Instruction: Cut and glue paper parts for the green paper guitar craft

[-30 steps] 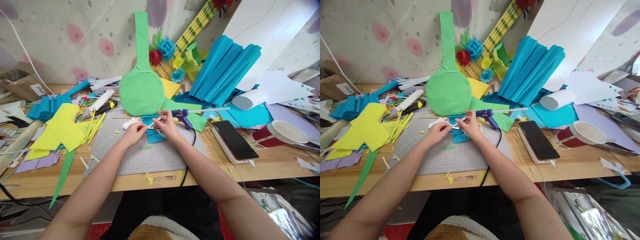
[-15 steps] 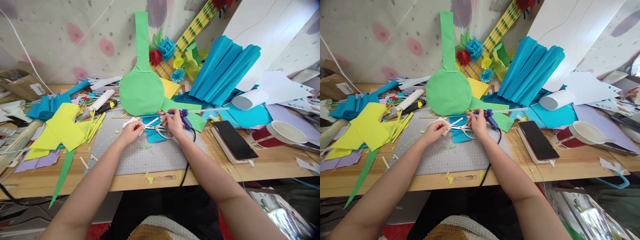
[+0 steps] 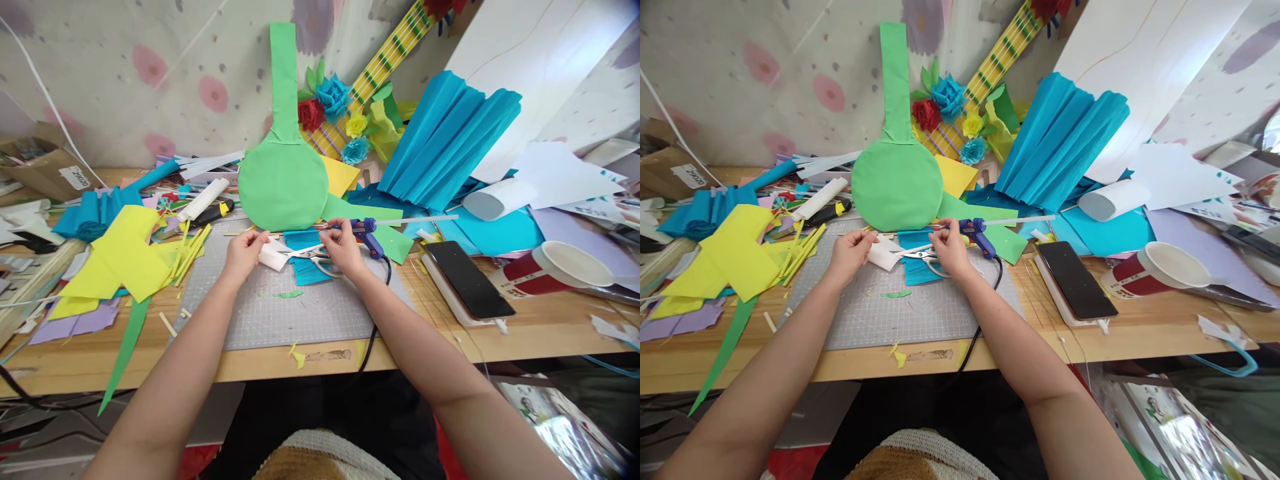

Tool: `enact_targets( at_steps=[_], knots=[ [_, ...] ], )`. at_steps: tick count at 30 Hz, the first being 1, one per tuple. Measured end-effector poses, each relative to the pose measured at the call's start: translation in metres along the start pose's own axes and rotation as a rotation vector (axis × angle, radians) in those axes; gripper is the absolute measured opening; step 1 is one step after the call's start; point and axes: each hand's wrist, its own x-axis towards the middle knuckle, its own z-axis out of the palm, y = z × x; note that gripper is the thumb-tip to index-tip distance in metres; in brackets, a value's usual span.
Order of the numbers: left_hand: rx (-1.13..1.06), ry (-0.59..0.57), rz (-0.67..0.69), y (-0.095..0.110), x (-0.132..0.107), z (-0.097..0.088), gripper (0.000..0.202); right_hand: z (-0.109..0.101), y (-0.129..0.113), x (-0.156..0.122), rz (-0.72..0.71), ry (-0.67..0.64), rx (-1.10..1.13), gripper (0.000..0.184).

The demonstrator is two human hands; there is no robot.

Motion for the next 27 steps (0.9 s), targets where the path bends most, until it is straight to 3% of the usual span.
enact_targets(
  at_steps=[3, 6, 8, 11, 16, 23, 27],
  knots=[
    [-0.047, -0.02, -0.028, 0.006, -0.006, 0.005, 0.031, 0.001, -0.001, -0.001, 0.0, 0.006, -0.023, 0.028],
    [0.004, -0.201, 0.154, 0.013, -0.016, 0.012, 0.031, 0.002, 0.0, -0.002, 0.005, 0.011, -0.036, 0.028],
    [0.1, -0.262, 0.228, 0.016, -0.021, 0.014, 0.029, 0.003, 0.001, -0.002, 0.009, 0.009, -0.039, 0.029],
    [0.137, -0.24, 0.18, 0.015, -0.023, 0.015, 0.026, 0.005, 0.001, -0.002, 0.005, 0.002, -0.063, 0.029],
    [-0.061, -0.204, 0.076, 0.01, -0.02, 0.016, 0.028, 0.006, -0.003, -0.004, 0.018, -0.01, -0.103, 0.026],
    [0.028, -0.151, 0.201, 0.01, -0.022, 0.013, 0.021, 0.005, -0.004, -0.005, 0.014, -0.06, -0.16, 0.024],
    [0.054, -0.089, 0.256, 0.012, -0.022, 0.012, 0.027, 0.005, -0.003, -0.005, 0.031, -0.079, -0.133, 0.025]
  ],
)
